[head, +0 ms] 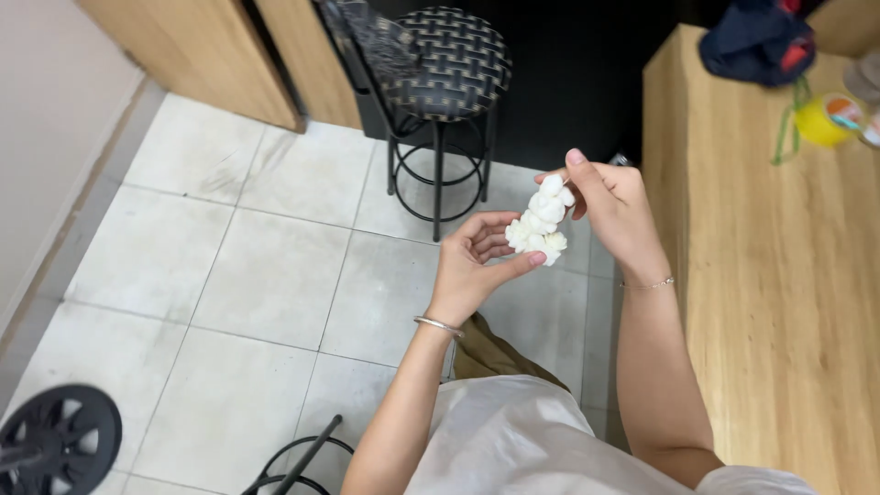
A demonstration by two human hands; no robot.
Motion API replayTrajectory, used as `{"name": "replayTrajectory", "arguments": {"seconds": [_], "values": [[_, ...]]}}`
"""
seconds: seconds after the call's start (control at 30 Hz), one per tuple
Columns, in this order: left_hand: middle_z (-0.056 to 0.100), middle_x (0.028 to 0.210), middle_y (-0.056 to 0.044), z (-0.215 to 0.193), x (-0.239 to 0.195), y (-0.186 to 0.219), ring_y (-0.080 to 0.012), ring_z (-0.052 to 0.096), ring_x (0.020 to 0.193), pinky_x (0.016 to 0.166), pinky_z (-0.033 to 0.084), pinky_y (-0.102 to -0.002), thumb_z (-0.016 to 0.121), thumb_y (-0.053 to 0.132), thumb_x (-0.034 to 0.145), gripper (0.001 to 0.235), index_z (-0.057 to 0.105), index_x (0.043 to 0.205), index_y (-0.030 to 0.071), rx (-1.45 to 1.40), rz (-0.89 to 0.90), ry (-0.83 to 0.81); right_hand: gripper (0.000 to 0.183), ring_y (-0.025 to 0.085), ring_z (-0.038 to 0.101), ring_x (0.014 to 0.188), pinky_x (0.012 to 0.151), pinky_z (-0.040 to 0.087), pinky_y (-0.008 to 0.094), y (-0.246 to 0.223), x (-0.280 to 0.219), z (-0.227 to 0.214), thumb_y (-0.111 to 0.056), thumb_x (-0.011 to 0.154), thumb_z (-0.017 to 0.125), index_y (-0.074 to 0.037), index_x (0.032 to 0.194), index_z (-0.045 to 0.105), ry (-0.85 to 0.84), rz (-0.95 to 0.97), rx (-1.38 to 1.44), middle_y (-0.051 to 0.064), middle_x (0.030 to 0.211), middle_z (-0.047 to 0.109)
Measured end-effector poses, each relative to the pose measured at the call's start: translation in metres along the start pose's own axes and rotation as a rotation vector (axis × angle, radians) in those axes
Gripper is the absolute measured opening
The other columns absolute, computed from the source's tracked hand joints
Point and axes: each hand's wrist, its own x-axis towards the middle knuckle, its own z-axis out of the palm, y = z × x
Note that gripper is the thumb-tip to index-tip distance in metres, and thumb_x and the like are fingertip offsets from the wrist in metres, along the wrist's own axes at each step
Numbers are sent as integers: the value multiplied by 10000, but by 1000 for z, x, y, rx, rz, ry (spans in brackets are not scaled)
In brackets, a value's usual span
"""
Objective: Placing various decorative candles onto a glass display shelf.
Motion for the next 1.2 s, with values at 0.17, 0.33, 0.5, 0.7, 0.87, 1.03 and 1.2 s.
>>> {"name": "replayTrajectory", "arguments": {"seconds": [0.17,0.33,0.5,0.7,0.87,1.03,1.2], "values": [[752,1119,-104,-47,36,7,-132,722,1015,905,597,-277,889,68,773,530,643,1231,-34,-30,79,242,427,99,676,785,680,549,241,0,96,43,-323,1123,461,5,1192,725,-262,-143,195,73,932,747],[748,1112,-113,-90,68,17,-136,726,1005,879,607,-286,861,19,798,487,640,1227,-44,-115,163,448,299,129,714,908,759,579,255,-7,186,89,-167,1089,548,26,1283,666,-587,-261,209,101,1045,752],[745,1129,-115,-120,74,29,-137,726,1020,896,606,-282,845,2,809,480,637,1241,-34,-144,242,605,167,143,727,969,870,601,278,-12,254,150,-41,1045,606,34,1168,691,-855,-301,237,99,1053,760],[746,1136,-110,-158,47,43,-131,723,1011,876,605,-273,845,13,815,460,649,1229,-38,-105,265,857,128,148,720,1003,907,603,291,-29,280,249,-17,1001,653,37,1108,701,-1142,-274,240,100,1057,753],[746,1125,-112,-207,17,59,-130,723,1009,869,609,-275,844,18,816,465,644,1232,-43,-93,346,1016,111,126,693,967,880,577,277,-45,279,348,-26,986,669,15,1088,688,-1352,-256,265,86,1044,742],[749,1119,-112,-277,-28,87,-130,721,996,867,606,-273,845,17,819,468,649,1239,-50,-54,411,1124,60,126,692,972,889,580,286,-81,256,452,-23,988,680,10,1035,665,-1436,-341,310,89,1035,741],[768,1102,-100,-350,-90,144,-128,732,972,876,612,-273,876,57,774,498,690,1225,-42,67,422,1266,38,138,732,973,871,602,291,-144,208,557,-29,1008,639,-9,986,615,-1490,-353,408,73,995,731]]}}
